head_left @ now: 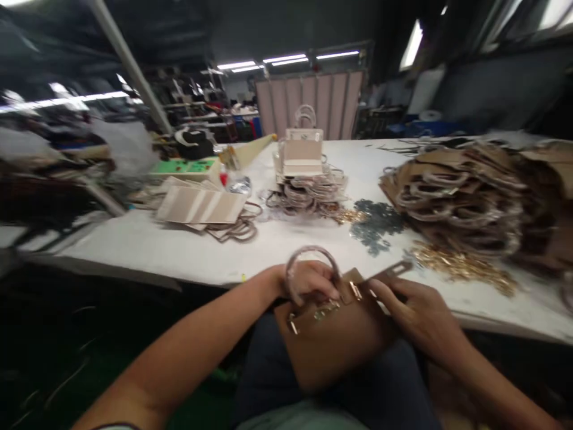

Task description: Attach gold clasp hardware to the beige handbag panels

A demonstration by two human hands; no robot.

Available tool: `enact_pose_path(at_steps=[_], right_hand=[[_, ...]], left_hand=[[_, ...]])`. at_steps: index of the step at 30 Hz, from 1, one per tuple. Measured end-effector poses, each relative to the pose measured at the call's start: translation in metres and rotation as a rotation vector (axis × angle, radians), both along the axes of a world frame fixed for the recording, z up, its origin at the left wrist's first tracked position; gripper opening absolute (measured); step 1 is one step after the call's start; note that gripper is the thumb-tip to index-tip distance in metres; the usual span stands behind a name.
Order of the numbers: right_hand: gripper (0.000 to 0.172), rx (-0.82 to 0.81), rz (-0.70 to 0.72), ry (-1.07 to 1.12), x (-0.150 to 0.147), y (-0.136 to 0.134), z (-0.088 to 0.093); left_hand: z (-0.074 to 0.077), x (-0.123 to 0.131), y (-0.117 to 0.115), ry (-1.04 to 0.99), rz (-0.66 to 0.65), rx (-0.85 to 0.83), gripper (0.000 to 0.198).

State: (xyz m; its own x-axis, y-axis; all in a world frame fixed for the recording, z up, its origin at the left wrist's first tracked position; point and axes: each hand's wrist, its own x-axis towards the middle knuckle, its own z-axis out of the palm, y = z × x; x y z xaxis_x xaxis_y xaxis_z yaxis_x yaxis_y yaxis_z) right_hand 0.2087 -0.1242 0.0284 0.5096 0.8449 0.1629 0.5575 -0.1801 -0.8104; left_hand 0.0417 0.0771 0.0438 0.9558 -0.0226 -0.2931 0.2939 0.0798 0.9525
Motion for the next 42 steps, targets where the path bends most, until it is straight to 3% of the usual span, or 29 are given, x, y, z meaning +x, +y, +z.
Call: enact_pose_path(at_steps=[2,6,9,13,15,18,22,24,28,32,36,39,42], right_hand=[[0.05,-0.065,-0.062,-0.042,0.005,-0.001,-0.004],[0.05,-0.079,0.026,0.073,0.0,0.004,-0.008],[0.053,-0.083,-0.054,0.138,0.002,0.002,-0.013],[0.052,-0.088,-0.221,0.176,0.02,-0.001,-0.028],[0.053,-0.101,-0.271,0.175,0.03,0.001,-0.037],[0.059,-0.115,-0.315,0.155,0.036,0.006,-0.046],[0.055,-0.113,-0.287,0.137,0.032,0.01,-0.048],[0.053,-0.09,-0.257,0.109,0.029,0.01,-0.049],[0.05,0.017,-0.214,0.005,0.029,0.009,-0.057],[0.049,0.084,-0.134,-0.17,0.023,0.009,-0.065],[0.045,0.177,-0.121,-0.346,-0.003,0.008,-0.065],[0.043,0.283,0.014,-0.366,-0.03,0.013,-0.062],[0.046,0.257,0.088,-0.35,-0.055,0.022,-0.055]], left_hand=[[-0.012,0.008,0.011,0.094,-0.068,-0.092,0.03],[-0.028,0.01,0.014,0.194,-0.054,-0.196,0.024],[-0.038,-0.001,0.016,0.095,0.105,-0.298,0.039],[-0.058,-0.026,0.015,0.034,0.448,-0.491,0.071],[-0.066,-0.034,0.008,-0.061,0.542,-0.408,0.075],[-0.075,-0.031,-0.008,-0.16,0.61,-0.12,0.073],[-0.083,-0.012,-0.021,-0.124,0.914,0.221,0.05],[-0.089,-0.006,-0.023,-0.143,0.992,0.256,0.043],[-0.1,-0.005,-0.025,-0.247,0.965,0.142,0.048],[-0.1,-0.009,-0.031,-0.345,0.916,-0.042,0.049],[-0.091,-0.012,-0.041,-0.372,0.935,-0.196,0.048],[-0.079,-0.011,-0.055,-0.369,0.982,-0.258,0.047],[-0.059,-0.011,-0.076,-0.416,0.937,-0.356,0.047]])
